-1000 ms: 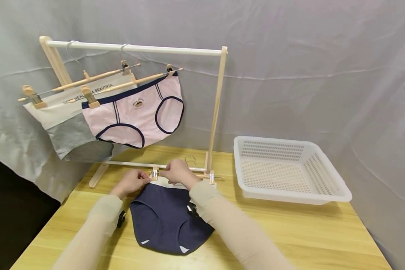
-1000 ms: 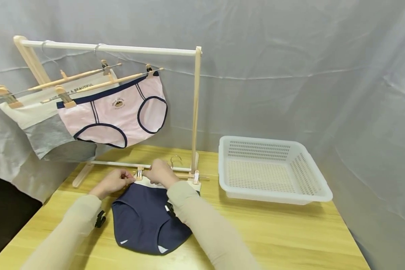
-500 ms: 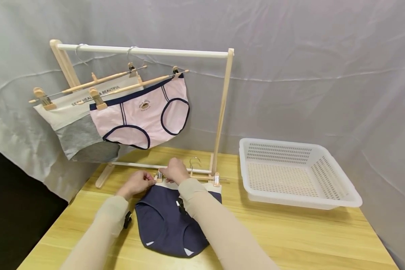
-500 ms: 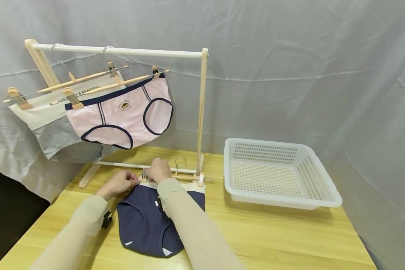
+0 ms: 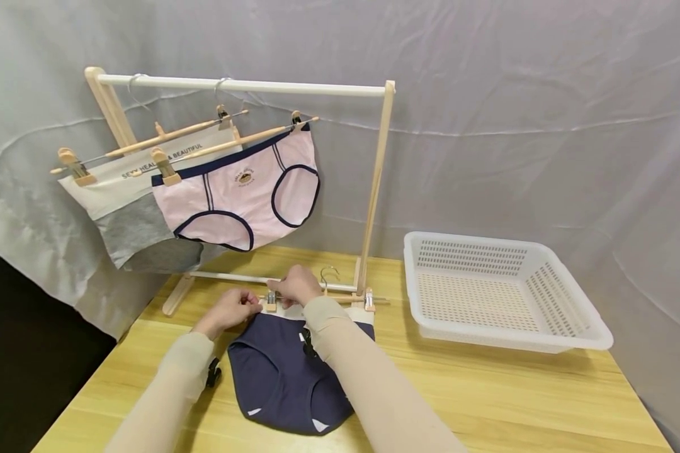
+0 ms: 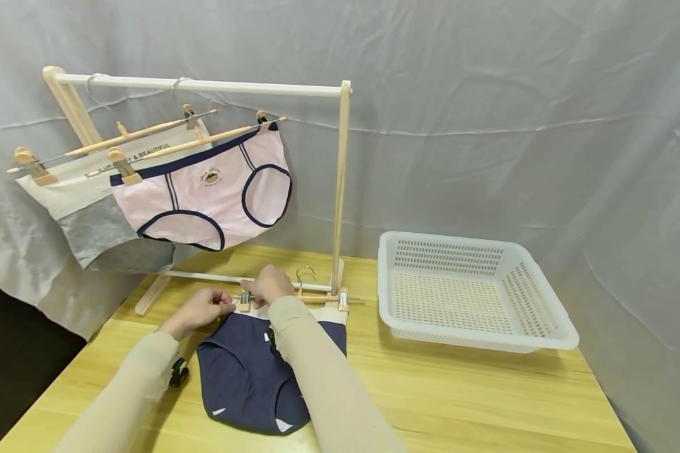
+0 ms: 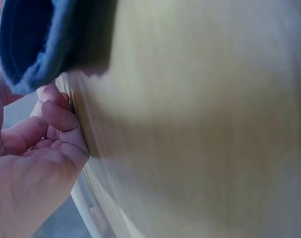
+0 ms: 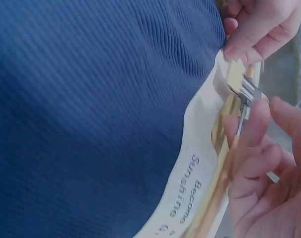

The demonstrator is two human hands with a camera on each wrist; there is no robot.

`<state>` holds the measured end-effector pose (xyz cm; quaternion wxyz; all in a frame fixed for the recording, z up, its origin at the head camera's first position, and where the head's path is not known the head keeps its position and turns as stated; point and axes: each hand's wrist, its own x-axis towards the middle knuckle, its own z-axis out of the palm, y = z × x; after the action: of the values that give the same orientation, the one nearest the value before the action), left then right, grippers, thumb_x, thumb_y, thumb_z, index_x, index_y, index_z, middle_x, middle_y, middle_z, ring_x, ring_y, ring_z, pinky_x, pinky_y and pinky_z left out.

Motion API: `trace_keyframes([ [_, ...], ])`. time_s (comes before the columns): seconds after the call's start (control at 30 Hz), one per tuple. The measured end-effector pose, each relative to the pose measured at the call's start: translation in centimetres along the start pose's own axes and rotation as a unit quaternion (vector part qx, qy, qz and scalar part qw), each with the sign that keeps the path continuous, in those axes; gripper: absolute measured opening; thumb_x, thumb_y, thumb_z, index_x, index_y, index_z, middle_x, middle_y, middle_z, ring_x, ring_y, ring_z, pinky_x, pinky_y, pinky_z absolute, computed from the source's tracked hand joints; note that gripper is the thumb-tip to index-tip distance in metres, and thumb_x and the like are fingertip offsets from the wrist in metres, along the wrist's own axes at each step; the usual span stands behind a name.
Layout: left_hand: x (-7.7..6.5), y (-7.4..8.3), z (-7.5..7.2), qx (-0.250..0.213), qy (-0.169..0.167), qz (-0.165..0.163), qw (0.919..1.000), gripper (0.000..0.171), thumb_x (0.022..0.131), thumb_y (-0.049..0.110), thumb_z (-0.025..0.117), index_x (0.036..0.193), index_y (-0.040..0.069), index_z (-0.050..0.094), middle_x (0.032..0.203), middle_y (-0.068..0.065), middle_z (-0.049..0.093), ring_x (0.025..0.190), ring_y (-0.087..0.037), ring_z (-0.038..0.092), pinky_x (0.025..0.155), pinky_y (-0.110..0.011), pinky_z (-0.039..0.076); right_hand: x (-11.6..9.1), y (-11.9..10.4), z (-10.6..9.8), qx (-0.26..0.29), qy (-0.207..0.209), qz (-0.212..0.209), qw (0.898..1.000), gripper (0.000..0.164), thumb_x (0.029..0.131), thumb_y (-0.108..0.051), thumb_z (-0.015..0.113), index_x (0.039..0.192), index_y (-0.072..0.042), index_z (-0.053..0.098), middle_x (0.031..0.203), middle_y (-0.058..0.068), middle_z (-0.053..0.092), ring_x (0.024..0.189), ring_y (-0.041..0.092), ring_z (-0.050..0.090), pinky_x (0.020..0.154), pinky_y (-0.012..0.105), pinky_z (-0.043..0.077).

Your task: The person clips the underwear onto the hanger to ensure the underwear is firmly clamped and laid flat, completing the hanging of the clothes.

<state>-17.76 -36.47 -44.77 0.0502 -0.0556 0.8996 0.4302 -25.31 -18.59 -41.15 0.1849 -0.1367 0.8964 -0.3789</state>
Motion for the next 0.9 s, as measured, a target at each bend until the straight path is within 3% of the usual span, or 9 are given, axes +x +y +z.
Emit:
trace_keyframes([
  [0.23, -0.1, 0.1, -0.1, -0.003, -0.010, -0.005, 0.9999, 0.014, 0.099, 0.013, 0.070, 0.097, 0.000, 0.068, 0.080, -0.002, 0.059, 0.072, -0.016, 0.055, 0.068, -0.031, 0.045, 0.7, 0.2, -0.1, 0.034, -0.063, 0.042, 0.997, 0.039, 0.097, -0.042, 0.081, 0.077, -0.008, 0.079, 0.055, 0.002, 0.064, 0.047, 0.014, 0.062, 0.047, 0.026, 0.042],
  [0.47, -0.2, -0.1, 0.0, 0.000, -0.009, -0.006, 0.9999, 0.014, 0.099, 0.014, 0.070, 0.098, 0.001, 0.067, 0.081, -0.002, 0.058, 0.072, -0.016, 0.054, 0.068, -0.031, 0.044, 1.0, -0.3, 0.3, 0.019, -0.100, 0.006, 0.995, 0.052, 0.103, -0.031, 0.075, 0.060, -0.013, 0.052, 0.055, -0.001, 0.053, 0.045, 0.010, 0.055, 0.047, 0.022, 0.042],
  [0.53, -0.4, -0.2, -0.1, -0.005, -0.011, -0.011, 0.9999, 0.015, 0.100, 0.015, 0.070, 0.099, 0.001, 0.066, 0.083, -0.003, 0.058, 0.074, -0.017, 0.054, 0.069, -0.031, 0.044, 1.2, -0.3, 0.4, 0.005, -0.096, -0.007, 0.995, 0.052, 0.104, -0.032, 0.073, 0.059, -0.013, 0.053, 0.054, -0.002, 0.054, 0.047, 0.010, 0.055, 0.049, 0.022, 0.041],
  [0.63, -0.5, -0.1, -0.3, -0.017, -0.009, -0.016, 0.9997, 0.016, 0.099, 0.015, 0.071, 0.100, 0.000, 0.065, 0.086, -0.004, 0.060, 0.076, -0.018, 0.055, 0.069, -0.031, 0.045, 1.2, -0.1, 0.5, -0.019, -0.070, -0.025, 0.997, 0.046, 0.104, -0.037, 0.072, 0.066, -0.010, 0.068, 0.053, -0.002, 0.059, 0.052, 0.015, 0.060, 0.053, 0.023, 0.039],
  [0.77, -0.3, -0.2, -0.3, -0.037, -0.014, -0.016, 0.9991, 0.016, 0.099, 0.015, 0.072, 0.100, 0.001, 0.065, 0.086, -0.004, 0.061, 0.077, -0.018, 0.058, 0.070, -0.030, 0.047, 1.2, 0.2, 0.5, -0.004, -0.038, -0.026, 0.999, 0.038, 0.103, -0.039, 0.073, 0.081, -0.009, 0.079, 0.055, -0.005, 0.060, 0.066, 0.020, 0.074, 0.058, 0.022, 0.042],
  [0.9, 0.0, -0.1, -0.3, -0.056, -0.025, -0.024, 0.9978, 0.017, 0.098, 0.014, 0.071, 0.104, -0.001, 0.065, 0.086, -0.004, 0.063, 0.078, -0.017, 0.061, 0.071, -0.030, 0.049, 1.3, 0.5, 0.6, 0.019, -0.016, -0.016, 1.000, 0.031, 0.103, -0.040, 0.073, 0.091, -0.012, 0.082, 0.059, -0.004, 0.065, 0.066, 0.019, 0.073, 0.062, 0.022, 0.044],
])
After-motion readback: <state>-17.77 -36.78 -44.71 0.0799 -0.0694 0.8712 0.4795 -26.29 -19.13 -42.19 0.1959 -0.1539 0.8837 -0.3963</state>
